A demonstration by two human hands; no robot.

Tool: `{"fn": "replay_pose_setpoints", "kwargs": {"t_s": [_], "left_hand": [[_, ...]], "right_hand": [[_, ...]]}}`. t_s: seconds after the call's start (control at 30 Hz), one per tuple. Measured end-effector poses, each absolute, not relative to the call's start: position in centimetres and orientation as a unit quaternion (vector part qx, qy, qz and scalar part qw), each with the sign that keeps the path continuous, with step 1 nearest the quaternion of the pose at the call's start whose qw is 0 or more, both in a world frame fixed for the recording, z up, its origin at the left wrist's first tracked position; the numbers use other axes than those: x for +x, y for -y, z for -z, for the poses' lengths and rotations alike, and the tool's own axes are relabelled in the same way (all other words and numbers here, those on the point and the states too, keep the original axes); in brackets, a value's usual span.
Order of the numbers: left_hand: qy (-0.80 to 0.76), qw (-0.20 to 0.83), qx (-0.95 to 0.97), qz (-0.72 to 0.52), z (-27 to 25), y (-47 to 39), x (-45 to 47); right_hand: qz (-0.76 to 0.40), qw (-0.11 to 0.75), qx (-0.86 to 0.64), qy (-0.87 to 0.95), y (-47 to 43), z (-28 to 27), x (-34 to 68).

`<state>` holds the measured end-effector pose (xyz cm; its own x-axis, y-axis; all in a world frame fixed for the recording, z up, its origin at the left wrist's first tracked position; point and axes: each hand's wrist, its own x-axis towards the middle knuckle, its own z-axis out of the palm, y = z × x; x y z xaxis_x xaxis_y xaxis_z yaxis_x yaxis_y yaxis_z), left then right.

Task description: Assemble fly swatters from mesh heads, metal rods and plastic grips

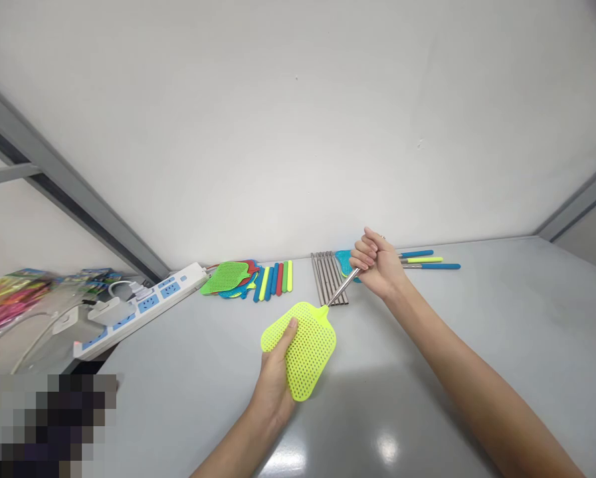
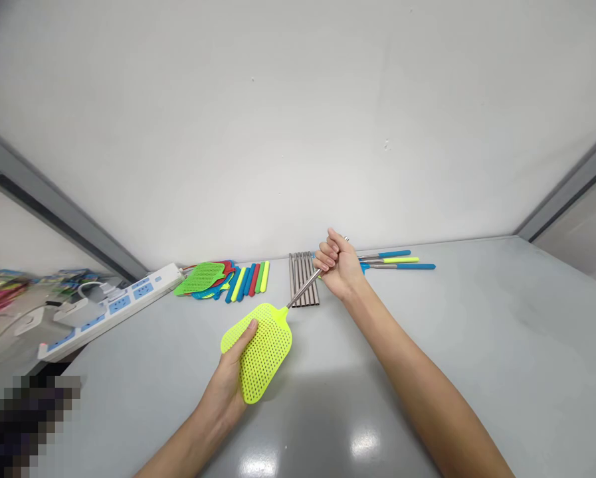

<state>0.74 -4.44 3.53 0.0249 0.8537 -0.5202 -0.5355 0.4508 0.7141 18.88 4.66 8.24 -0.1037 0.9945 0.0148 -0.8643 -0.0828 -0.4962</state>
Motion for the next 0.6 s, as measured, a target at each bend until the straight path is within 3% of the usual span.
{"fn": "replay_pose_setpoints", "kwargs": {"t_s": [0.3,0.6], "left_hand": [[-0.494,0.637,0.224,-0.548,-3.5,3.9,0.4],[-0.522,0.630,0.223,-0.531,-3.0,4.0,0.8]], "right_hand": [[-0.719,0.625,-0.296,0.062,-5.5,-6.6,18.3],[-0.684,0.664,-0.300,-0.013,-4.7,-5.5,17.1]]}}
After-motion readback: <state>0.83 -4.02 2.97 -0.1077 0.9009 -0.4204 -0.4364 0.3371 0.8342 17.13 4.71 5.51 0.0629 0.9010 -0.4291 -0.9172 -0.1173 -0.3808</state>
